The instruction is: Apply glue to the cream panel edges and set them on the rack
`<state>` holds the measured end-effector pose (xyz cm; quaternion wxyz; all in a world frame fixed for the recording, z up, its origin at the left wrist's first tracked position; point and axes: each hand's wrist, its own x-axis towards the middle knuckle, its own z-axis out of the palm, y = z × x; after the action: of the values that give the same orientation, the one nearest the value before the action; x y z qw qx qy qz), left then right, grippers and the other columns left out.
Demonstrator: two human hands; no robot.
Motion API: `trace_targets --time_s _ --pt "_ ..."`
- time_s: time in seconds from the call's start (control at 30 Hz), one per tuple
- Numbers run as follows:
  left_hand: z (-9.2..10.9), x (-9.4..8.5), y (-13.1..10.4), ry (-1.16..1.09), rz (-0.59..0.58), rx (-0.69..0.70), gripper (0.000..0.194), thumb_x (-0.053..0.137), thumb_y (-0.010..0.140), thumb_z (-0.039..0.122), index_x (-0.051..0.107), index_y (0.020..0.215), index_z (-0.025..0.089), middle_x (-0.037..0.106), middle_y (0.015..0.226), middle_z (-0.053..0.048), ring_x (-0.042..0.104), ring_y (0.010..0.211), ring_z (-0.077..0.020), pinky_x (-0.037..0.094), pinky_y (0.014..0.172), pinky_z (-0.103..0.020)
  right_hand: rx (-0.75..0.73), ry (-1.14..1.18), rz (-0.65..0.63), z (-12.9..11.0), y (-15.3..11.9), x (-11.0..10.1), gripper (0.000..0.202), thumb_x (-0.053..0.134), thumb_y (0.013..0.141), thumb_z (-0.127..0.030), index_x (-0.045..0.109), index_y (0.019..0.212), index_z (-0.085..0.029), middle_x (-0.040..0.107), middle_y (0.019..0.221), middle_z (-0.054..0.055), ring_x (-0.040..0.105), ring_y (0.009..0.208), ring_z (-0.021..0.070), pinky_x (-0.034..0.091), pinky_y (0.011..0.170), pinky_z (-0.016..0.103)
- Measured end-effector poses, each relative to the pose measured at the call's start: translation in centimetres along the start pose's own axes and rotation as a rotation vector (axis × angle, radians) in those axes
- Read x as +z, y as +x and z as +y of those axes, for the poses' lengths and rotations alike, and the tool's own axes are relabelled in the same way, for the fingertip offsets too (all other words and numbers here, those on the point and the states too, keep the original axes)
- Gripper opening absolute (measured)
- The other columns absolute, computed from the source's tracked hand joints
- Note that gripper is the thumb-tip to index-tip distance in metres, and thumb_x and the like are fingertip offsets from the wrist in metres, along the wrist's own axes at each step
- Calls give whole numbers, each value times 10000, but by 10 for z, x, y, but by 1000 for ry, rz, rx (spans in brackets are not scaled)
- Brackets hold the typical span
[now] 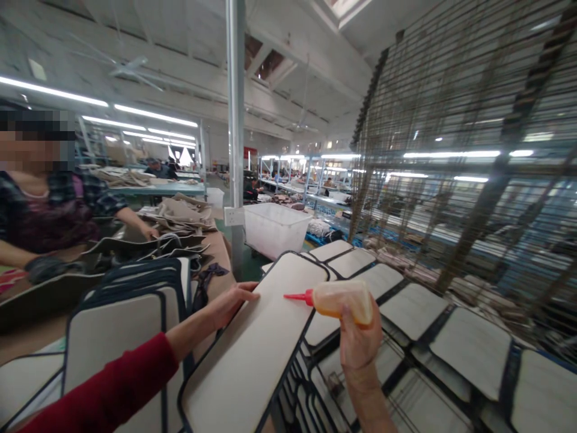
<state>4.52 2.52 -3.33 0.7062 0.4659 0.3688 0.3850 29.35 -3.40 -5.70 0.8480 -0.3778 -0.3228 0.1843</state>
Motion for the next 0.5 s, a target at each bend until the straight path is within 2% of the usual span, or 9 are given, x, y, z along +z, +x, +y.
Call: trace_targets --time_s 0.07,0.13,0.2,0.23,0.3,0.37,0.43,0.5 --pt "-3 1 1 27 33 29 347 660 480 153 706 822 124 711 679 -65 633 570 -202 487 560 -286 -3 -41 -7 1 -10 -8 622 804 581 -403 555 1106 -180 612 1018 35 587 915 189 484 883 372" --pt "-4 1 1 45 65 43 326 669 474 161 705 796 123 704 653 -56 616 550 -193 484 556 -288 8 -91 -34 1 -30 -19 650 814 574 -372 561 1138 -173 622 1055 55 590 952 201 480 887 346" --pt "-5 2 1 58 84 65 317 677 465 171 703 777 120 694 631 -51 597 530 -182 471 541 -280 55 -138 -106 -1 -58 -31 691 820 564 -360 558 1171 -161 647 1055 86 614 948 229 500 851 333" --pt "-6 2 1 67 88 81 315 682 462 175 702 772 119 689 625 -47 589 524 -175 463 536 -274 121 -161 -199 -2 -72 -35 713 803 578 -392 538 1200 -165 659 1053 101 627 952 254 518 822 345" --pt "-7 3 0 90 88 111 314 690 464 184 701 772 120 680 621 -37 575 519 -162 444 531 -259 173 -221 -234 -5 -89 -41 731 793 577 -431 534 1208 -167 669 1045 114 631 956 272 526 808 352" --pt "-9 6 -3 111 85 111 307 688 473 191 697 773 127 672 625 -27 571 532 -160 436 536 -257 138 -229 -216 -7 -87 -42 714 785 587 -437 539 1200 -167 664 1046 117 625 966 281 526 810 368" --pt "-12 10 -7 127 70 103 294 683 486 193 690 773 133 665 640 -20 581 567 -168 434 552 -258 28 -192 -154 -8 -66 -38 677 772 616 -422 538 1197 -164 644 1065 116 615 969 276 511 832 391" --pt "-15 16 -10 132 45 112 275 680 505 192 679 775 139 658 664 -13 590 600 -171 433 568 -256 -104 -185 -24 -7 -37 -33 655 766 635 -416 536 1193 -161 609 1094 101 594 961 241 469 897 409"
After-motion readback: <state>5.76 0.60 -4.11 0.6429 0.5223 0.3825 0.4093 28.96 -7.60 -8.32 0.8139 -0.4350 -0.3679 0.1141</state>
